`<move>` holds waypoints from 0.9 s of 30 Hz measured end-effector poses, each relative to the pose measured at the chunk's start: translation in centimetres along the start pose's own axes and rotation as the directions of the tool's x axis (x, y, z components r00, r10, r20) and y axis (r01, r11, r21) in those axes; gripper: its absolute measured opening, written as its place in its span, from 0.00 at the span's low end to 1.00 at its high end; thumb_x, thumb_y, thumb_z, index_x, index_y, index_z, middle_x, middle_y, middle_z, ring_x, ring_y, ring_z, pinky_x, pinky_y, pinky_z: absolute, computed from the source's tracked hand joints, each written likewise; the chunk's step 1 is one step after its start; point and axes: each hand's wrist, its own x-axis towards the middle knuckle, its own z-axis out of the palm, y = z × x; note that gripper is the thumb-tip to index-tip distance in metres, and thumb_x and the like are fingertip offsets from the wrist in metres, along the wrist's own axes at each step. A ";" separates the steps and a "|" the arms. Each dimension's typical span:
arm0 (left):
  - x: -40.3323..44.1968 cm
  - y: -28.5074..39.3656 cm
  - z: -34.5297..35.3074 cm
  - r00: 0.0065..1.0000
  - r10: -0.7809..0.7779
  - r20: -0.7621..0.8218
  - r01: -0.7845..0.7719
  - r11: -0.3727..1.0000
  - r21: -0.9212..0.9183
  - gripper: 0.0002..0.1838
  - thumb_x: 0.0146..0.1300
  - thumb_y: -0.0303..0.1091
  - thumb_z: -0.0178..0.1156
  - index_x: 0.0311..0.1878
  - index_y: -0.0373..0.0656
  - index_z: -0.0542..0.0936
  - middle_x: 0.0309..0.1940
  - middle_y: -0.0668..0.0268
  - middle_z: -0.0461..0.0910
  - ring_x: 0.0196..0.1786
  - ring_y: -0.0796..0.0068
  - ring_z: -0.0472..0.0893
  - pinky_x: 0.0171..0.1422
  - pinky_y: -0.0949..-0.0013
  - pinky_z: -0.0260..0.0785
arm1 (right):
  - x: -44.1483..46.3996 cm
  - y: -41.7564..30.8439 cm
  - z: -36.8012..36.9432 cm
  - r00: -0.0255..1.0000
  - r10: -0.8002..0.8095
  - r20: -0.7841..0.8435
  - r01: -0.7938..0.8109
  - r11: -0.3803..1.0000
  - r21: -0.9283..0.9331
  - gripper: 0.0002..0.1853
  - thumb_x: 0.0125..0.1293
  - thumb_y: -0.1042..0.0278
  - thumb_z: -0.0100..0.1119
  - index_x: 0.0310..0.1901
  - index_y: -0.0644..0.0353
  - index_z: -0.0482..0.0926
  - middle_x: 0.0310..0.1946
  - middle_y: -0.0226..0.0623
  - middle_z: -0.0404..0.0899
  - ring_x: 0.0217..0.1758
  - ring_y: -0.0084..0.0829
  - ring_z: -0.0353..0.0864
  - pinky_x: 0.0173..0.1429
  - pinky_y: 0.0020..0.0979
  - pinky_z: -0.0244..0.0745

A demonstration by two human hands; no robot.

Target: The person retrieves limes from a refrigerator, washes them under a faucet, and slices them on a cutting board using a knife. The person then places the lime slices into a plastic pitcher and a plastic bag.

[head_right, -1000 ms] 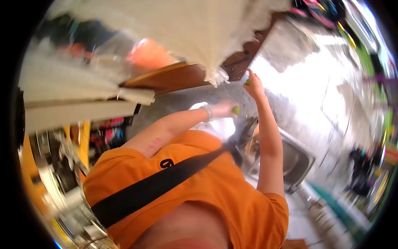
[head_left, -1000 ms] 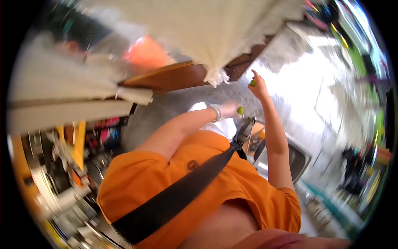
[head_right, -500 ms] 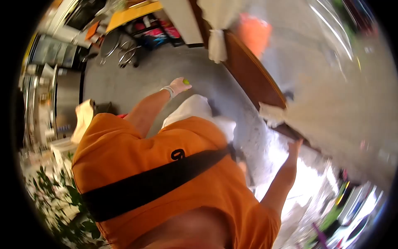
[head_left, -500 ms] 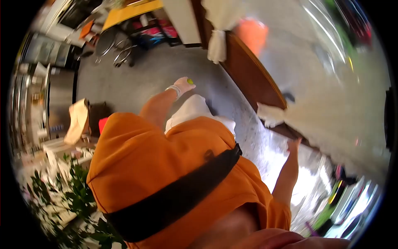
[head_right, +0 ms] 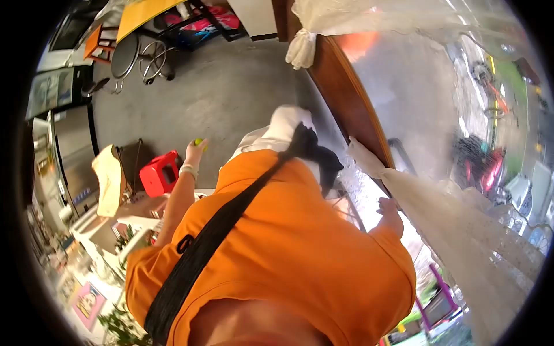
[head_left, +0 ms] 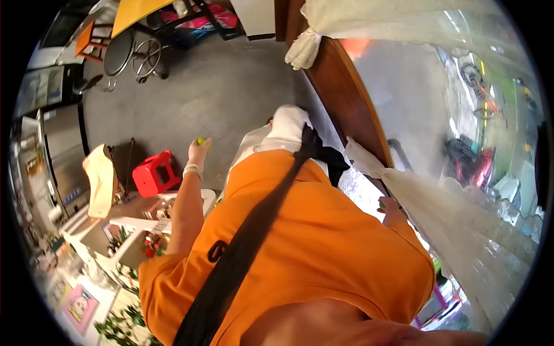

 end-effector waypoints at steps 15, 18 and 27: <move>11.0 4.7 -4.4 0.998 -0.033 -0.051 0.027 0.994 -0.109 0.29 0.49 0.53 0.65 0.43 0.34 0.78 0.35 0.54 0.81 0.40 0.59 0.81 0.46 0.64 0.70 | -10.0 -10.2 1.5 0.987 -0.130 -0.090 0.114 0.979 -0.166 0.10 0.53 0.66 0.59 0.35 0.61 0.76 0.26 0.36 0.74 0.31 0.34 0.79 0.28 0.35 0.78; 13.4 5.8 -7.1 0.989 -0.125 -0.073 0.120 0.990 -0.070 0.29 0.49 0.53 0.66 0.45 0.35 0.78 0.37 0.55 0.81 0.41 0.62 0.81 0.47 0.66 0.71 | -11.9 -18.5 2.6 0.966 -0.236 -0.106 0.197 0.937 -0.290 0.10 0.52 0.66 0.59 0.34 0.61 0.76 0.26 0.37 0.74 0.31 0.35 0.79 0.27 0.35 0.78; 14.3 1.6 -16.2 0.862 -0.460 -0.213 0.309 0.809 -0.500 0.36 0.49 0.48 0.67 0.56 0.31 0.71 0.45 0.54 0.79 0.48 0.65 0.79 0.53 0.68 0.69 | -14.5 -47.2 13.8 0.754 -0.647 0.114 0.449 0.381 -0.808 0.07 0.51 0.69 0.59 0.32 0.62 0.77 0.24 0.38 0.76 0.31 0.37 0.80 0.27 0.38 0.78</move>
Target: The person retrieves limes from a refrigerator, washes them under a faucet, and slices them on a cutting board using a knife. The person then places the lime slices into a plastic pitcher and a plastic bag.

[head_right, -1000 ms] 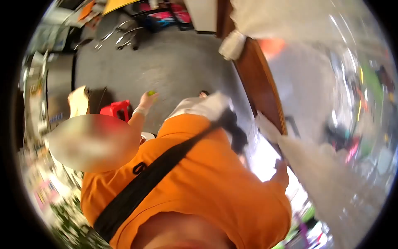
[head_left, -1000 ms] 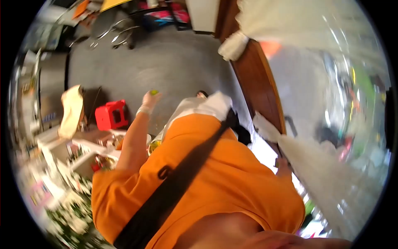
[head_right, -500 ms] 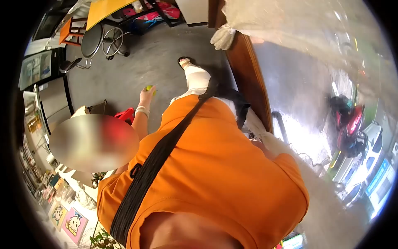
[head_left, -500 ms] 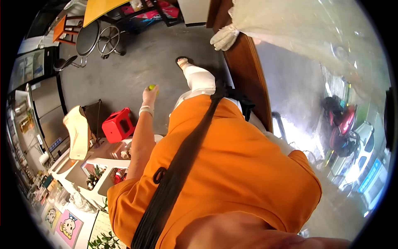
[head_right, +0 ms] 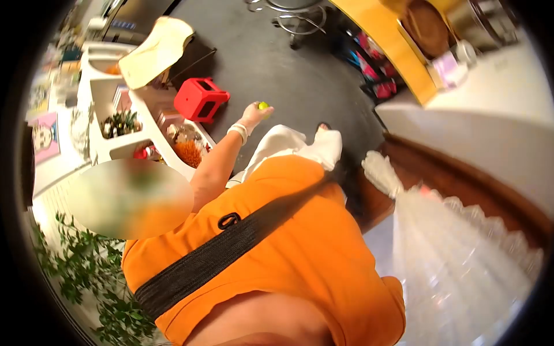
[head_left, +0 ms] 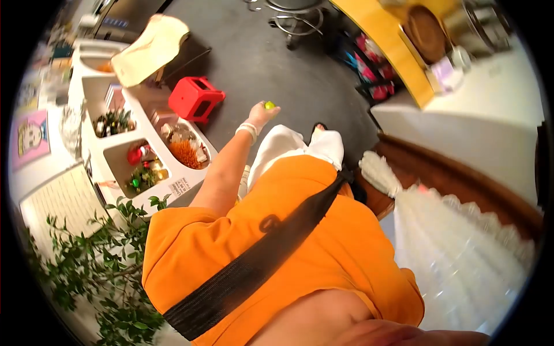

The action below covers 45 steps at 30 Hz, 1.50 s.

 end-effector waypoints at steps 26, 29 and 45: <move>35.8 7.7 -43.0 0.973 0.195 -0.124 -0.231 0.854 -0.466 0.36 0.53 0.50 0.66 0.57 0.32 0.70 0.47 0.51 0.77 0.50 0.63 0.77 0.56 0.66 0.67 | -40.2 -107.9 7.3 0.163 -0.890 0.426 0.691 0.411 0.595 0.11 0.57 0.77 0.56 0.43 0.63 0.74 0.41 0.41 0.78 0.28 0.27 0.79 0.32 0.29 0.79; 41.8 11.7 -46.8 0.954 0.258 -0.155 -0.300 0.806 -0.510 0.34 0.54 0.50 0.65 0.56 0.33 0.70 0.45 0.52 0.77 0.49 0.63 0.77 0.55 0.66 0.68 | -42.3 -116.7 8.5 0.064 -0.893 0.446 0.546 0.405 0.733 0.04 0.55 0.76 0.56 0.33 0.62 0.73 0.38 0.41 0.79 0.29 0.28 0.79 0.33 0.30 0.78; 70.6 23.6 -76.5 0.818 0.216 -0.534 -0.434 0.841 -0.325 0.24 0.55 0.37 0.65 0.54 0.43 0.73 0.48 0.59 0.68 0.51 0.65 0.72 0.57 0.69 0.65 | -48.2 -159.3 8.8 0.116 -0.894 0.432 0.741 0.368 0.562 0.10 0.60 0.65 0.53 0.26 0.61 0.76 0.22 0.32 0.76 0.27 0.22 0.77 0.20 0.20 0.68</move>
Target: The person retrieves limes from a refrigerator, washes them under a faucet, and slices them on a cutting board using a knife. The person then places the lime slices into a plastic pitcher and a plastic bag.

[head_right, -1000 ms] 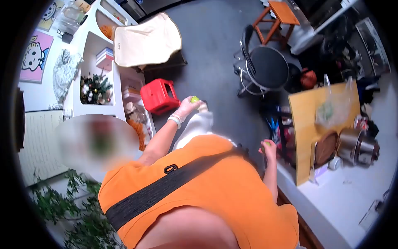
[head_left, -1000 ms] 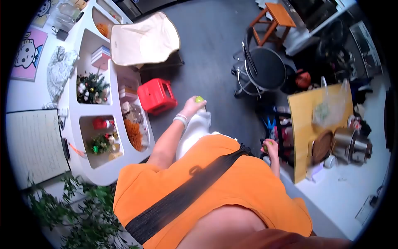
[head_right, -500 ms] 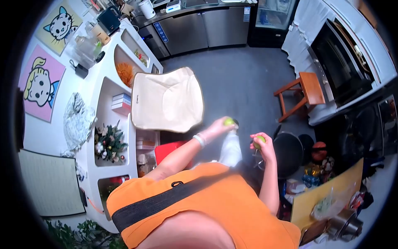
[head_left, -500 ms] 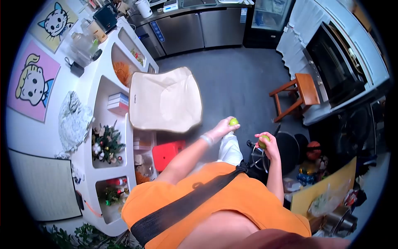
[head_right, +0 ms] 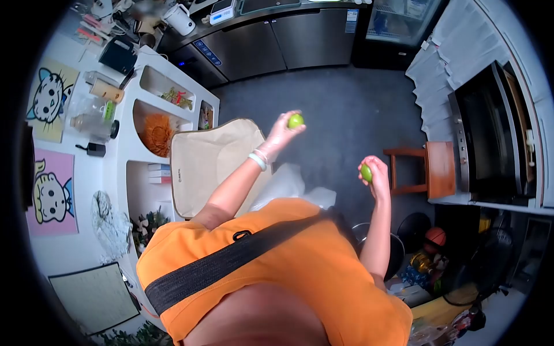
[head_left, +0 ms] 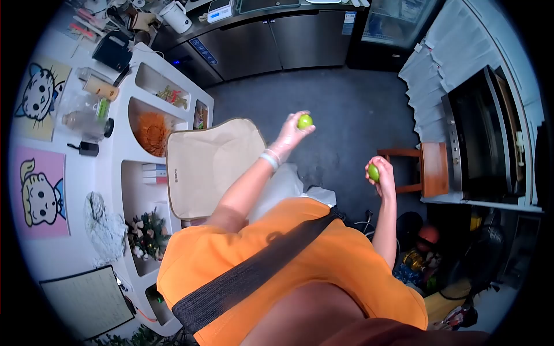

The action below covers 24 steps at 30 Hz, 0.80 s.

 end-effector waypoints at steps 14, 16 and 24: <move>30.3 -9.8 -13.2 0.981 -0.146 -0.127 0.116 0.968 -0.221 0.28 0.54 0.41 0.67 0.53 0.37 0.71 0.44 0.56 0.77 0.48 0.67 0.77 0.55 0.68 0.68 | 31.3 -5.8 8.1 0.973 -0.206 -0.102 0.020 0.519 -0.854 0.16 0.46 0.70 0.62 0.38 0.65 0.74 0.37 0.50 0.73 0.45 0.50 0.74 0.52 0.41 0.71; 33.4 -10.8 -14.7 0.978 -0.131 -0.163 0.091 0.969 -0.231 0.26 0.53 0.41 0.67 0.52 0.37 0.72 0.43 0.56 0.78 0.47 0.66 0.78 0.54 0.68 0.68 | 34.8 -8.1 10.5 0.973 -0.228 -0.045 0.092 0.554 -0.827 0.20 0.44 0.72 0.62 0.43 0.64 0.74 0.42 0.52 0.68 0.48 0.53 0.69 0.55 0.41 0.68; 44.6 -12.1 -21.4 0.936 -0.226 -0.271 0.191 0.970 -0.147 0.26 0.51 0.39 0.68 0.51 0.40 0.73 0.44 0.57 0.78 0.47 0.64 0.78 0.54 0.68 0.68 | 55.6 -21.4 25.0 0.809 -0.457 0.370 0.569 0.450 -0.688 0.27 0.41 0.77 0.64 0.48 0.62 0.72 0.41 0.49 0.70 0.46 0.51 0.72 0.51 0.41 0.70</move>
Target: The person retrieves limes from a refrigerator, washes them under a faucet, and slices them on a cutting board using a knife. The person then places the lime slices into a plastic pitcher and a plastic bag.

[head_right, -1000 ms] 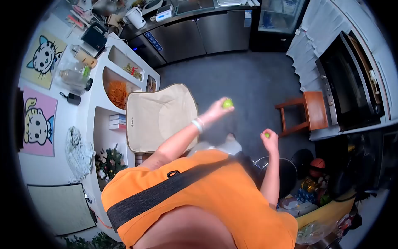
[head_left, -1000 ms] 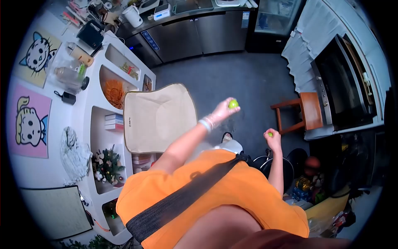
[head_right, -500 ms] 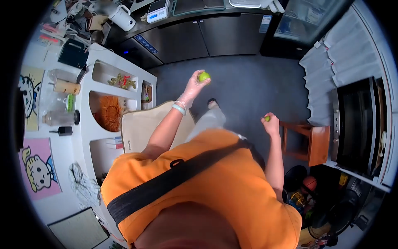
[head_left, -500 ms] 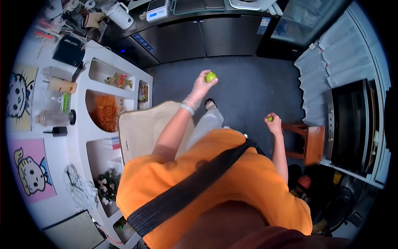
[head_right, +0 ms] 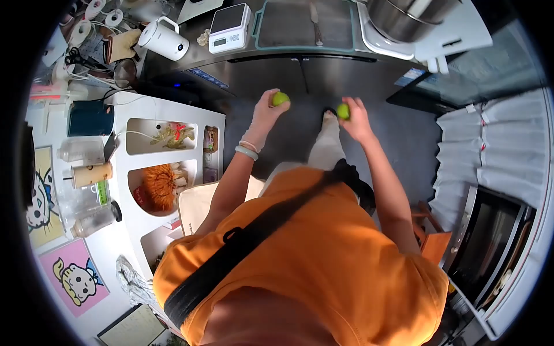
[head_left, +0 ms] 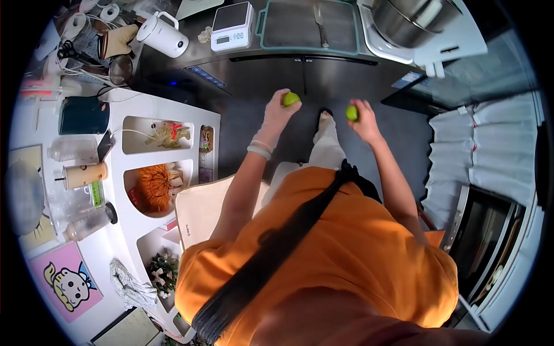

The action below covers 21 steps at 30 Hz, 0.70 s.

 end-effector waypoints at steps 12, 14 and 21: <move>28.7 4.0 0.7 0.981 0.129 -0.145 -0.029 0.836 0.549 0.27 0.45 0.37 0.68 0.52 0.47 0.74 0.46 0.54 0.74 0.50 0.52 0.75 0.56 0.59 0.67 | 36.6 -0.3 9.4 0.954 -0.298 -0.035 0.295 0.953 -0.065 0.25 0.44 0.76 0.65 0.49 0.58 0.73 0.44 0.45 0.75 0.50 0.48 0.71 0.54 0.43 0.67; 31.5 4.1 0.9 0.989 0.061 -0.137 0.029 0.816 0.578 0.27 0.45 0.38 0.68 0.51 0.47 0.74 0.46 0.55 0.74 0.50 0.52 0.74 0.55 0.59 0.67 | 38.5 0.6 10.2 0.956 -0.292 -0.009 0.289 0.949 -0.128 0.26 0.44 0.75 0.65 0.50 0.57 0.72 0.43 0.45 0.75 0.49 0.49 0.72 0.53 0.43 0.67; 34.9 2.8 -1.3 0.993 0.011 0.118 -0.051 0.939 0.340 0.28 0.48 0.42 0.66 0.51 0.38 0.72 0.50 0.50 0.73 0.54 0.49 0.72 0.59 0.55 0.63 | 39.7 1.6 9.8 0.970 -0.146 0.194 0.169 0.980 -0.106 0.34 0.47 0.64 0.65 0.59 0.53 0.67 0.56 0.45 0.68 0.59 0.48 0.65 0.63 0.48 0.56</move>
